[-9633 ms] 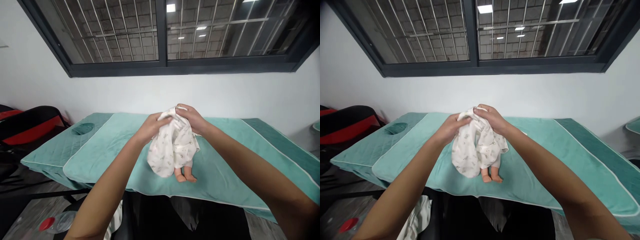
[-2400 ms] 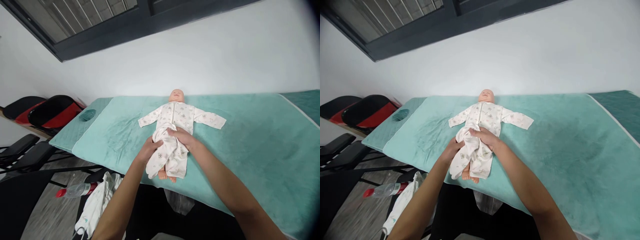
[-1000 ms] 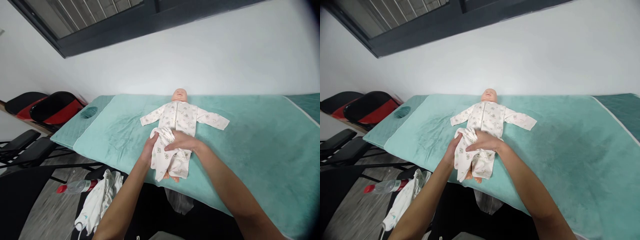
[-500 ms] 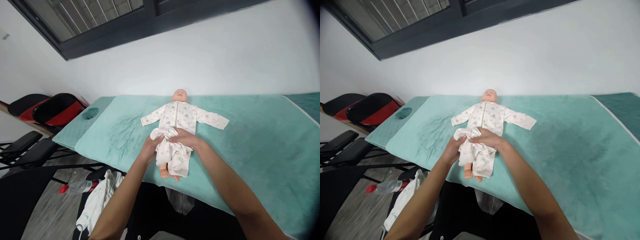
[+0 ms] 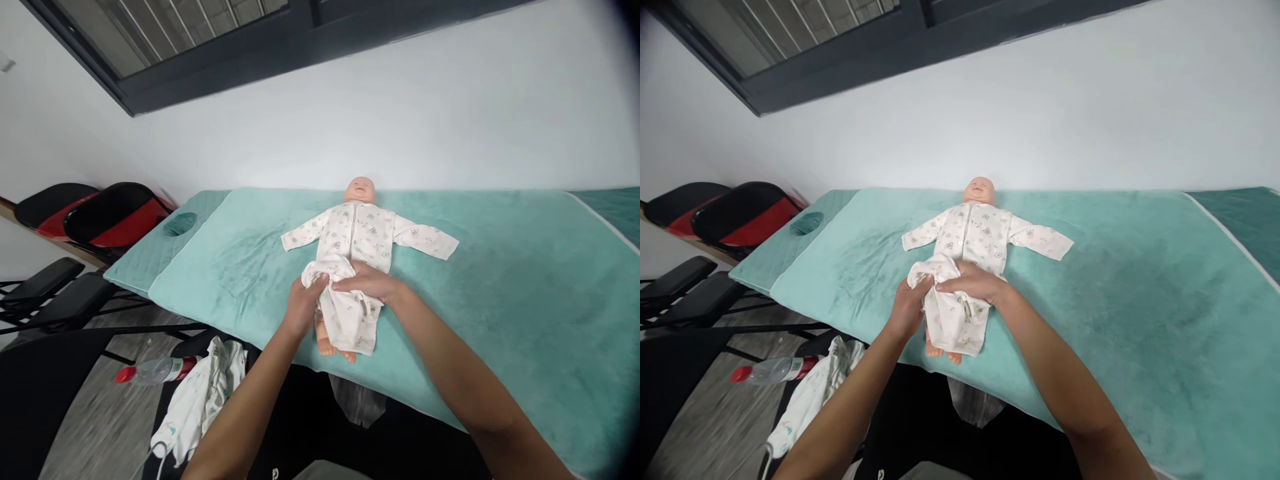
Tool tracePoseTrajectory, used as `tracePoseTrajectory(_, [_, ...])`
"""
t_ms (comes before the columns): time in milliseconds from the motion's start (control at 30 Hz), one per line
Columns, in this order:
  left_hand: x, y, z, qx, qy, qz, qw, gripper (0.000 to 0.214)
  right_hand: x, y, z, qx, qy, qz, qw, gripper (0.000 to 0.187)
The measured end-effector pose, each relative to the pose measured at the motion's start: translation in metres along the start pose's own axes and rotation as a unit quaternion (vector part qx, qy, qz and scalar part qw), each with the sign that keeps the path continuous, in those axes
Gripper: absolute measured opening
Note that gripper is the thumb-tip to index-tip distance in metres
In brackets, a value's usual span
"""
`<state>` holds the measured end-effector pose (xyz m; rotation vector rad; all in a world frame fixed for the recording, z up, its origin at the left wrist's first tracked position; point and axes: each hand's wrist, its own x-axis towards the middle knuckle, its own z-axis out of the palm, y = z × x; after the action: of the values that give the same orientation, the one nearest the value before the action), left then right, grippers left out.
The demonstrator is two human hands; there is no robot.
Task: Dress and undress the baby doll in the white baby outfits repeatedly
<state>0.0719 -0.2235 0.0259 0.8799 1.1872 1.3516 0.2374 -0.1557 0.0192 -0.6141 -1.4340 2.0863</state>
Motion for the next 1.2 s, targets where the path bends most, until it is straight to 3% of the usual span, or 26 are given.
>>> tracePoseTrajectory(133, [-0.041, -0.002, 0.001, -0.027, 0.078, -0.009, 0.997, 0.043, -0.002, -0.011, 0.01, -0.161, -0.072, -0.033, 0.984, 0.037])
tracePoseTrajectory(267, [-0.094, -0.007, 0.008, -0.082, 0.187, -0.035, 0.978, 0.048, 0.001, -0.013, 0.019, -0.357, -0.079, -0.021, 0.931, 0.028])
tracePoseTrajectory(333, [-0.114, -0.01, 0.009, -0.11, 0.202, -0.062, 0.971, 0.049, 0.002, -0.013, 0.024, -0.409, -0.086, -0.004, 0.908, 0.027])
tracePoseTrajectory(467, [-0.132, -0.025, 0.002, -0.132, 0.235, -0.088, 0.959, 0.052, 0.004, -0.01, 0.031, -0.444, -0.084, 0.013, 0.892, 0.022])
tracePoseTrajectory(567, [-0.132, -0.045, -0.008, -0.126, 0.271, -0.091, 0.95, 0.053, 0.005, -0.005, 0.038, -0.478, -0.08, 0.023, 0.875, 0.02])
tracePoseTrajectory(667, [-0.126, -0.06, -0.014, -0.119, 0.263, -0.101, 0.952, 0.053, 0.005, 0.0, 0.045, -0.517, -0.054, 0.022, 0.854, 0.021])
tracePoseTrajectory(767, [-0.123, -0.062, -0.015, -0.104, 0.248, -0.103, 0.958, 0.053, 0.004, 0.003, 0.047, -0.532, -0.031, 0.014, 0.846, 0.02])
tracePoseTrajectory(1000, [-0.115, -0.048, -0.018, -0.064, 0.183, -0.131, 0.972, 0.048, 0.005, 0.004, 0.034, -0.433, -0.057, -0.03, 0.899, 0.016])
tracePoseTrajectory(1200, [-0.073, -0.054, -0.058, 0.067, 0.105, -0.049, 0.991, 0.047, 0.003, -0.005, 0.022, -0.386, -0.071, -0.048, 0.918, 0.035])
